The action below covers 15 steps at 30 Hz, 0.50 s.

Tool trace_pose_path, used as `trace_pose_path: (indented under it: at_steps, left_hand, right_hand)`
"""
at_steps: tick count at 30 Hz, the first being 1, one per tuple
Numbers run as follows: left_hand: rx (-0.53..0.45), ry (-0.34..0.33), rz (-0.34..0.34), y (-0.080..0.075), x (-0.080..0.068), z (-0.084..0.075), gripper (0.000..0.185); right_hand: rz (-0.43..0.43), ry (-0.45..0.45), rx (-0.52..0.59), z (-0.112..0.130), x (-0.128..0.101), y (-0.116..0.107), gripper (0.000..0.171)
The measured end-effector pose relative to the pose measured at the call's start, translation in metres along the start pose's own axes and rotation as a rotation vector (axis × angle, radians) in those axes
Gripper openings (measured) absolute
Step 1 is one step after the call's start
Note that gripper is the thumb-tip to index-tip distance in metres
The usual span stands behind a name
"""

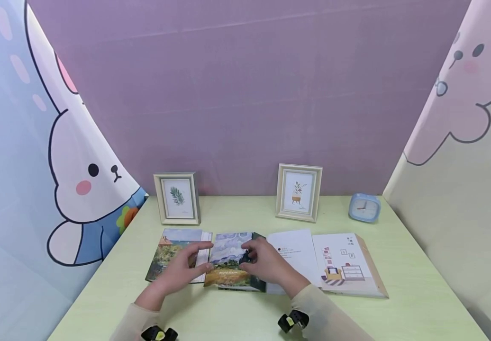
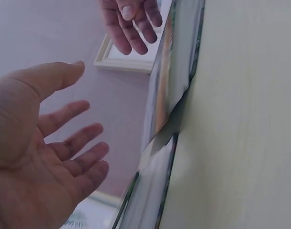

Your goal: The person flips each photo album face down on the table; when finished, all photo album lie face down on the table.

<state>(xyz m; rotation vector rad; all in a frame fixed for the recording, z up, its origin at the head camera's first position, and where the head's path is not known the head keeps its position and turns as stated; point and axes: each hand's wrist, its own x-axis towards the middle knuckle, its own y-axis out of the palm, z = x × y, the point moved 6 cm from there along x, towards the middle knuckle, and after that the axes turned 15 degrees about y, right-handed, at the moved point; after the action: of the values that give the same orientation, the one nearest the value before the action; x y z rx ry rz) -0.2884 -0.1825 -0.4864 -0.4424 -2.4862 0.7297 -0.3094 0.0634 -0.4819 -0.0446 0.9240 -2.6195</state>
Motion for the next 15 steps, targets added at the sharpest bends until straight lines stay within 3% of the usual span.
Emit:
trace_pose_path:
  at_steps: [9, 15]
  left_hand:
    - [0.063, 0.065, -0.174, -0.040, -0.017, 0.008, 0.050]
    - [0.094, 0.060, -0.267, -0.065, -0.033, 0.021, 0.048]
  right_hand:
    - [0.033, -0.020, 0.026, 0.015, 0.007, 0.021, 0.053]
    - [0.032, -0.045, 0.008, 0.025, 0.011, 0.035, 0.054]
